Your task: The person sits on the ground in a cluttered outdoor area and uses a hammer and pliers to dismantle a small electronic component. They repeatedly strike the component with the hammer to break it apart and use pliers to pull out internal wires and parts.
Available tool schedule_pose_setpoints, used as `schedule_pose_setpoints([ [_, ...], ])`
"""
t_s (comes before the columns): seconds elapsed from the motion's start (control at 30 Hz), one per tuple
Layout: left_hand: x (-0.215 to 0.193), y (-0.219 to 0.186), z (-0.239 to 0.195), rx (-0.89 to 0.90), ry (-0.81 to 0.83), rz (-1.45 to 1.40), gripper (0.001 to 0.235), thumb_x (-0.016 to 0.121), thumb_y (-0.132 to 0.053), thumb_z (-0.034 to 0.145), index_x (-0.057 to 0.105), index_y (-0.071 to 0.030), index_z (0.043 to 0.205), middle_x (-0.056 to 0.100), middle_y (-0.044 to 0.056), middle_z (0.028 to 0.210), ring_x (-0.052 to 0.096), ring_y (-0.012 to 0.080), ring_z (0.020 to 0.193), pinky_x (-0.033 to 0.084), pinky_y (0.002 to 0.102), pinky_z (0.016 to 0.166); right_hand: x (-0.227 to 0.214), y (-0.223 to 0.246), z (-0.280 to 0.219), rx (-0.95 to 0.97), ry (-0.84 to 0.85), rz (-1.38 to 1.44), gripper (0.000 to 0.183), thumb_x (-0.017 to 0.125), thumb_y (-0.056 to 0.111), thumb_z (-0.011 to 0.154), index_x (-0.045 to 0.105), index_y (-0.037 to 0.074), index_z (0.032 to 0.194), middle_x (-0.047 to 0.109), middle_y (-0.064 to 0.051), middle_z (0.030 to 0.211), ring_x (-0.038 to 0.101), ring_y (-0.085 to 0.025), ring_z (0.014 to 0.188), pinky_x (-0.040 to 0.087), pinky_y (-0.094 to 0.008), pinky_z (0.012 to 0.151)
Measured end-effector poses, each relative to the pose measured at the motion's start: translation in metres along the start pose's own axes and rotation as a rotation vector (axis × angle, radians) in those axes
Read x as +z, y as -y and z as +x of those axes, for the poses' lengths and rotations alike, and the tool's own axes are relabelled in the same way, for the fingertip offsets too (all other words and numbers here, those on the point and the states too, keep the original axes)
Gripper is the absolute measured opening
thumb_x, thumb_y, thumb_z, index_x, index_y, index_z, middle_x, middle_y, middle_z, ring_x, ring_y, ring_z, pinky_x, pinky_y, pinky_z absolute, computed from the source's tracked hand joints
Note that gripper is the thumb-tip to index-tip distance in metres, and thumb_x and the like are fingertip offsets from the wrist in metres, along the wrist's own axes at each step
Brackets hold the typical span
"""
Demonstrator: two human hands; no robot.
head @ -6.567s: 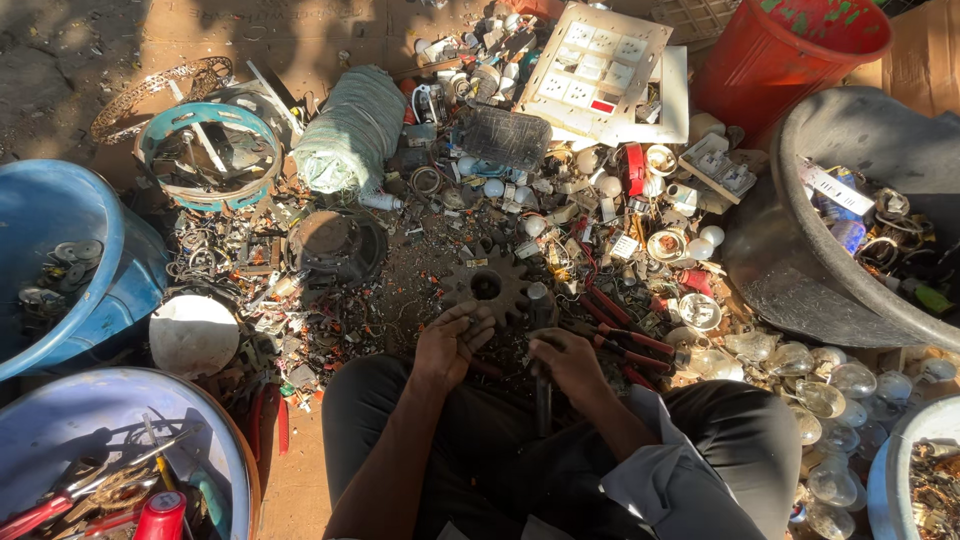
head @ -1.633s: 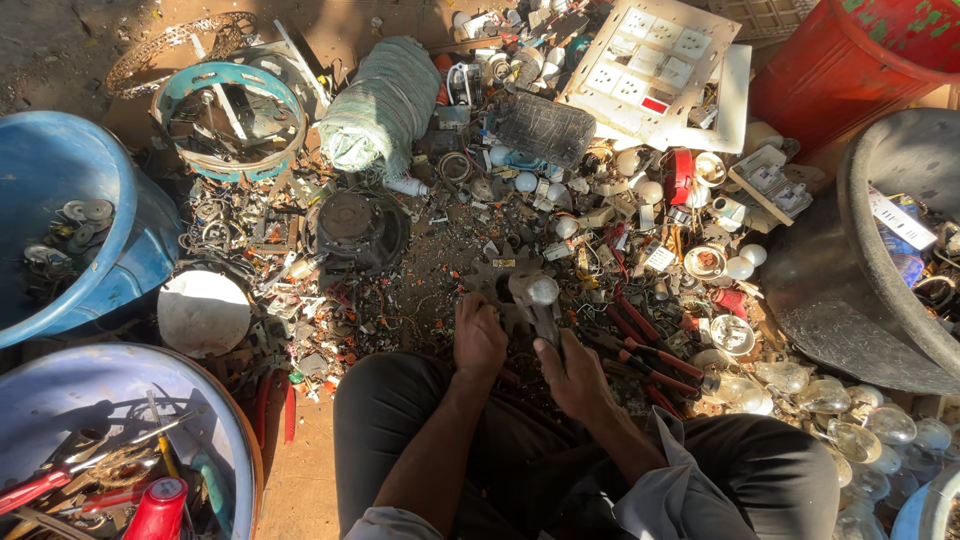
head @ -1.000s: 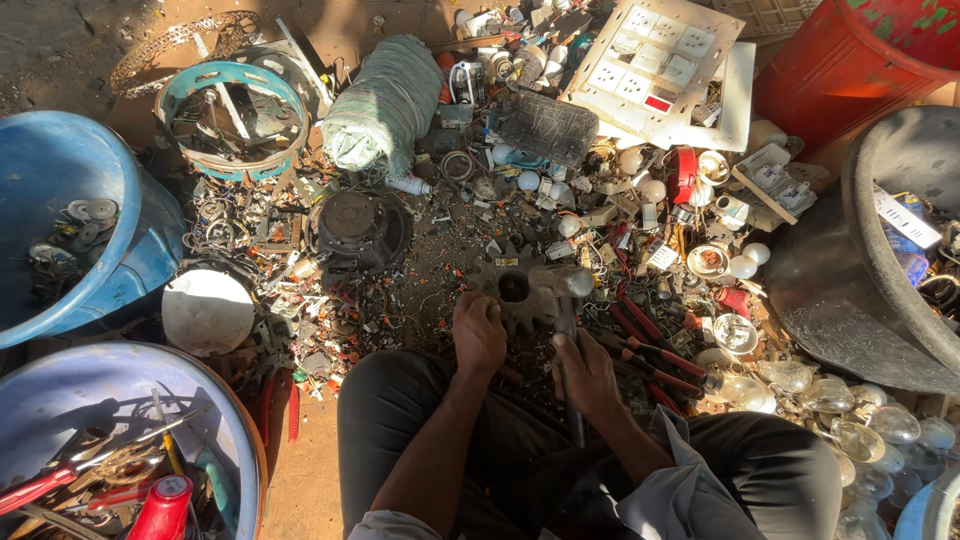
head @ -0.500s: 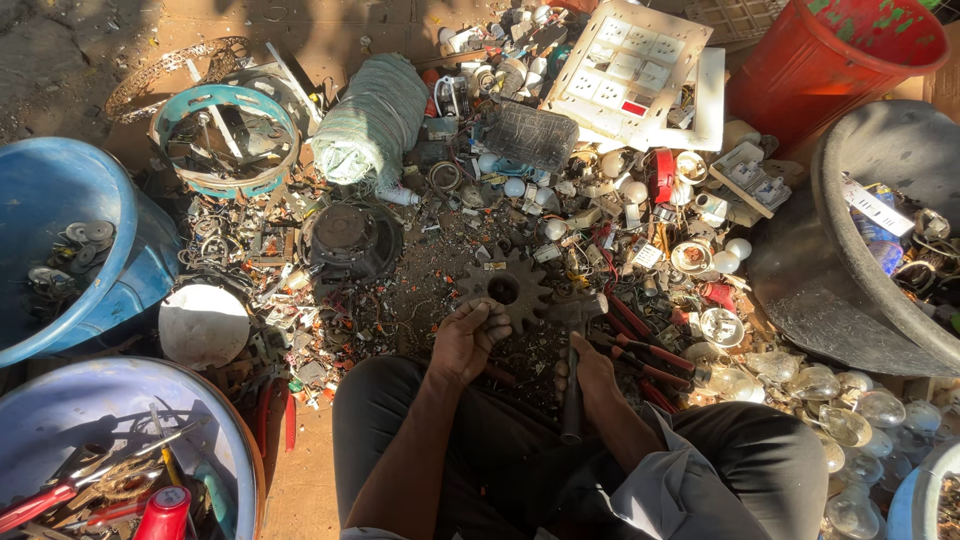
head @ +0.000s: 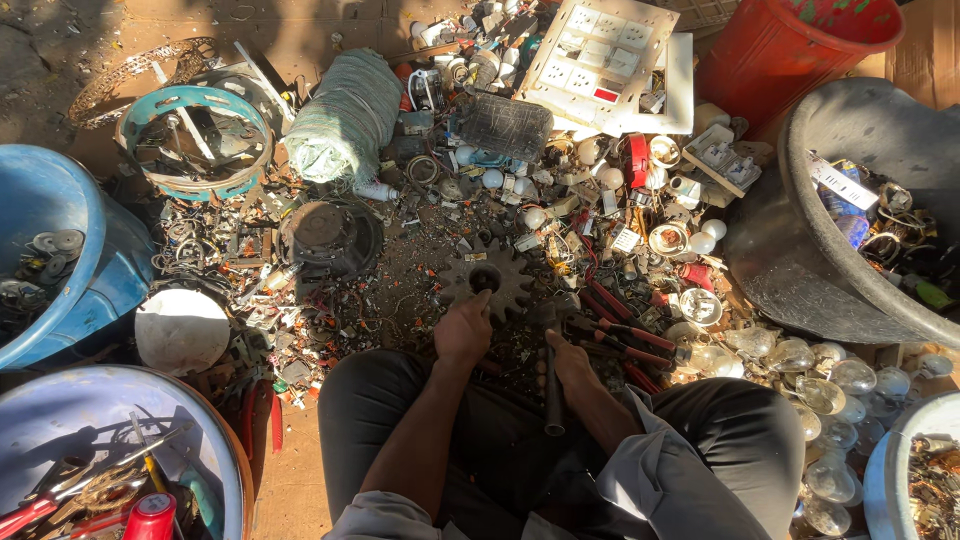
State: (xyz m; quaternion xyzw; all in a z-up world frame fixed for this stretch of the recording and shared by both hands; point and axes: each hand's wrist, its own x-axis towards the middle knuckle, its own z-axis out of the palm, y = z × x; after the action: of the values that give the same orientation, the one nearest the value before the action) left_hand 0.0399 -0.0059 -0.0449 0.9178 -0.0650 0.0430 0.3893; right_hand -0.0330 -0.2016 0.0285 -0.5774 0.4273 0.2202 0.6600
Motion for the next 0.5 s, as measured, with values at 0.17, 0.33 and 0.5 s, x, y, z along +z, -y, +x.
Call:
schedule_pose_setpoints([
  [0.17,0.003,0.011,0.004,-0.150,0.088,-0.056,0.026,0.070,-0.032,0.103,0.075,-0.012,0.120,0.076,0.012,0.092,0.068,0.0300,0.071,0.053,0.052,0.057,0.003,-0.001,0.003,0.009,0.004,-0.015,0.041,0.057,0.044,0.103,0.063,0.005,0.093,0.059,-0.007,0.065,0.054,-0.021,0.049,0.048,-0.039,0.048],
  [0.33,-0.015,0.011,0.013,-0.563,0.102,-0.682,0.027,0.078,-0.028,0.097,0.078,-0.007,0.115,0.061,0.007,0.068,0.045,0.0120,0.048,0.038,0.040,0.044,0.000,-0.005,0.012,-0.009,0.036,-0.082,0.041,0.060,0.043,0.102,0.063,0.002,0.096,0.059,-0.007,0.066,0.056,-0.020,0.048,0.049,-0.038,0.047],
  [0.5,-0.038,-0.013,0.007,-0.662,0.166,-1.087,0.023,0.076,-0.025,0.095,0.078,-0.003,0.099,0.066,0.003,0.066,0.047,0.0098,0.046,0.036,0.034,0.041,0.003,-0.008,0.011,-0.150,-0.037,-0.567,0.040,0.070,0.032,0.097,0.057,0.003,0.121,0.065,-0.012,0.095,0.065,-0.023,0.076,0.055,-0.043,0.072],
])
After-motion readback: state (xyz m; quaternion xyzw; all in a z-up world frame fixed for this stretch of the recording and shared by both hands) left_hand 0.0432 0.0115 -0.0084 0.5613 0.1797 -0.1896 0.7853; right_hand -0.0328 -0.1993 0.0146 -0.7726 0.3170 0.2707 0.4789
